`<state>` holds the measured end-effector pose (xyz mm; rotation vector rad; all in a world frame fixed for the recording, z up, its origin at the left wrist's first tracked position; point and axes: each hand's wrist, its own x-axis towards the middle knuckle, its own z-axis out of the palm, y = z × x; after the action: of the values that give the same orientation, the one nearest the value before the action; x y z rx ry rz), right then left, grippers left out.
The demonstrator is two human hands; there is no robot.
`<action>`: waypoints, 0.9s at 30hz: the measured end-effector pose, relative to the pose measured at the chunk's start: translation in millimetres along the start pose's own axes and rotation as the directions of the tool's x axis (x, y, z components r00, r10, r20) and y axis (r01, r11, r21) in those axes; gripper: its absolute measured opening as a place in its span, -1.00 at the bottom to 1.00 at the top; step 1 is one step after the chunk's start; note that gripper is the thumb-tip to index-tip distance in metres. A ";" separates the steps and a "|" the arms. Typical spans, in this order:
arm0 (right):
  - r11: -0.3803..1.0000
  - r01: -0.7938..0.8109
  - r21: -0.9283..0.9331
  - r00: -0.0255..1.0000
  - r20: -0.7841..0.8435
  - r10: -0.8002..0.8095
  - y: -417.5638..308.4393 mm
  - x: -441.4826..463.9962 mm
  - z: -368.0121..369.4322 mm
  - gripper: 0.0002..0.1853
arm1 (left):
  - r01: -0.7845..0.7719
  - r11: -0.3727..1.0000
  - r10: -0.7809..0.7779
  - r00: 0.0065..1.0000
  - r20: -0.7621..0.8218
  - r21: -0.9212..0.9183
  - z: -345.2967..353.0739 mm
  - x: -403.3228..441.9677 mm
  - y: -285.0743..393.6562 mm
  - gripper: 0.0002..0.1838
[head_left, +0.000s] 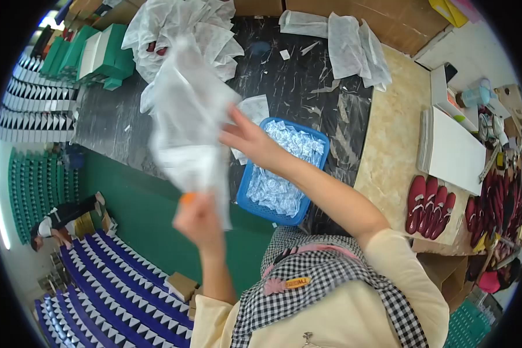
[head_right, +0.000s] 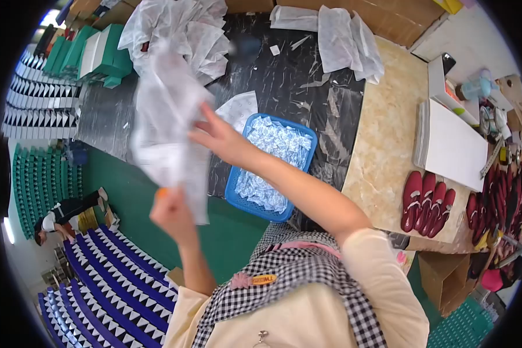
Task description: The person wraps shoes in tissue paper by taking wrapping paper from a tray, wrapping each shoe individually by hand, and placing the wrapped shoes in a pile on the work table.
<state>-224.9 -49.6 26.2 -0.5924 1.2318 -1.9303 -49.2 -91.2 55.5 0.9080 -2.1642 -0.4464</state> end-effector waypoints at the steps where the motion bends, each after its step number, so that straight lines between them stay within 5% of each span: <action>1: 0.979 0.064 0.192 0.998 0.000 -0.065 15.2 12.1 19.1 -0.40 | 0.063 0.997 -0.066 0.991 -0.120 -0.034 -15.9 17.9 4.8 -0.74; 3: 0.969 -0.110 -0.221 0.933 0.314 0.177 -3.8 -10.1 20.0 -0.57 | 0.099 0.981 -0.118 0.987 -0.106 -0.165 -27.0 26.6 5.7 -0.70; 6: 0.944 -0.066 -0.322 0.950 0.269 0.159 3.1 -76.7 -8.6 -0.80 | 0.188 0.895 -0.139 0.979 0.149 -0.404 13.8 -8.9 29.5 -0.66; 8: 0.887 0.019 -0.462 0.999 0.042 0.000 8.6 -115.6 -73.3 -0.90 | 0.219 0.900 -0.122 0.957 0.264 -0.377 34.6 -36.8 30.5 -0.64; 9: 0.843 -0.090 -0.530 0.996 -0.072 0.061 1.0 -143.6 -116.1 -0.88 | 0.225 0.878 -0.088 0.944 0.318 -0.423 37.9 -45.3 39.7 -0.64; 11: 0.941 -0.145 -0.306 0.920 -0.392 0.014 5.7 -216.1 -195.9 -0.86 | 0.223 0.901 -0.041 0.897 0.440 -0.372 36.2 -56.6 60.6 -0.62; 13: 0.607 -0.534 -0.588 0.714 -0.699 -0.049 -9.8 -302.1 -286.1 -0.76 | 0.204 0.895 0.027 0.863 0.504 -0.397 44.7 -76.5 74.1 -0.61; 14: 0.549 -0.446 -0.707 0.671 -0.670 -0.318 -13.8 -347.3 -335.0 -0.70 | 0.184 0.901 0.066 0.837 0.543 -0.393 49.1 -87.0 79.9 -0.61; 15: 0.519 -0.661 -0.542 0.472 -0.838 -0.274 -19.3 -394.9 -383.0 -0.66 | 0.165 0.908 0.098 0.811 0.577 -0.386 55.7 -97.9 88.2 -0.61; 16: 0.503 -0.694 -0.516 0.310 -0.844 -0.438 -25.9 -437.2 -431.8 -0.66 | 0.147 0.915 0.124 0.785 0.607 -0.376 64.0 -109.9 99.1 -0.61; 18: 0.308 -0.788 -0.534 0.207 -0.700 -0.683 -5.3 -541.7 -552.3 -0.68 | 0.149 0.918 0.123 0.775 0.619 -0.368 79.0 -133.7 123.6 -0.60; 19: 0.441 -0.887 -0.137 -0.125 -0.848 -0.515 -3.3 -566.2 -578.5 -0.66 | 0.150 0.923 0.116 0.769 0.629 -0.354 86.2 -145.8 137.4 -0.60; 24: 0.376 -0.903 -0.207 0.102 -0.954 -0.280 43.8 -605.5 -596.9 -0.65 | 0.143 0.934 0.124 0.734 0.668 -0.329 111.4 -200.8 198.6 -0.58; 27: 0.358 -0.823 -0.441 0.283 -0.865 -0.414 76.7 -608.0 -539.1 -0.56 | 0.070 0.957 0.163 0.676 0.719 -0.282 140.8 -226.4 221.1 -0.57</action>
<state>-215.3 712.9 -264.8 0.5664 3.0765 -0.8253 -148.4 229.7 -28.9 0.5327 -2.7212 -1.2542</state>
